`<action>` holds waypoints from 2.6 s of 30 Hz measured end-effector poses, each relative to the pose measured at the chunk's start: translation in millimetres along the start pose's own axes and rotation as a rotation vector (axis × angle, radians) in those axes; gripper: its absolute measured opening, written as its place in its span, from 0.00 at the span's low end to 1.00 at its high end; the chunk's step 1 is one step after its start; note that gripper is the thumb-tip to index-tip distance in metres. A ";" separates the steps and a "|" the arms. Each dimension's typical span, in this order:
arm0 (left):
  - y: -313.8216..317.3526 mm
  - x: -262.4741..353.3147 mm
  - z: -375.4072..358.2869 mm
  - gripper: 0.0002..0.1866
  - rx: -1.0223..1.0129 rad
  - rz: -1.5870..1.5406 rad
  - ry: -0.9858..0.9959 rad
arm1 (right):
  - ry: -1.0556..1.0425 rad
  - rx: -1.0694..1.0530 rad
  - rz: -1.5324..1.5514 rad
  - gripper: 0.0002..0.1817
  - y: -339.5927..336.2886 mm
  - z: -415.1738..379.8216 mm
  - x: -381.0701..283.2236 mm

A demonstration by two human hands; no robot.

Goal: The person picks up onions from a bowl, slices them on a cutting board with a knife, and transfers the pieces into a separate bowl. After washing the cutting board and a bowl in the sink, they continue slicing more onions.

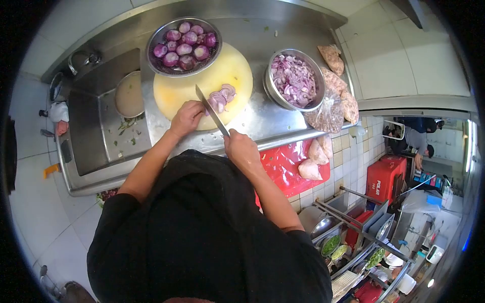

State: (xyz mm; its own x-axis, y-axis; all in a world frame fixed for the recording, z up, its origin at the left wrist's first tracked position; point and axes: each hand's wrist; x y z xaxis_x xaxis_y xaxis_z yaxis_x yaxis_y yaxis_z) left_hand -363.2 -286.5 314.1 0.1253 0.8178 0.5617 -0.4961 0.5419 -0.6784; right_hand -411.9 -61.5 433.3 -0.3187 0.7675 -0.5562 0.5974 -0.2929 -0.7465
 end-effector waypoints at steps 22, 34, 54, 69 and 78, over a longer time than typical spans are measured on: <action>-36.3 79.1 63.0 0.06 0.010 0.150 -0.066 | 0.000 -0.100 0.108 0.16 5.7 -2.3 3.0; 17.8 70.6 107.2 0.12 -0.565 0.321 -0.489 | -0.024 -0.162 0.034 0.18 -3.1 6.5 21.7; -20.4 15.6 -12.0 0.09 -0.074 0.012 -0.039 | 0.069 -0.041 0.107 0.19 4.4 7.4 7.7; -10.7 7.0 -11.6 0.09 -0.042 0.029 0.035 | -0.037 -0.021 0.000 0.14 2.5 -0.6 -5.0; -18.0 24.3 1.6 0.12 -0.182 0.139 -0.148 | 0.007 -0.040 0.113 0.18 -2.3 28.6 31.3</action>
State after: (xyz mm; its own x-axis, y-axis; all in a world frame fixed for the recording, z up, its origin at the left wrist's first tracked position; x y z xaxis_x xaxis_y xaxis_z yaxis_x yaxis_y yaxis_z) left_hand -352.6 -276.6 340.8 -0.0670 0.8568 0.5112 -0.3357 0.4631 -0.8202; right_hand -444.3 -53.1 407.2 -0.2423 0.7351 -0.6332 0.6584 -0.3547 -0.6638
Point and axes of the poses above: each hand's wrist, its own z-axis towards the middle knuckle, its own y-axis out of the palm, x = y × z, and after that the axes turned 12 degrees about z, right-handed
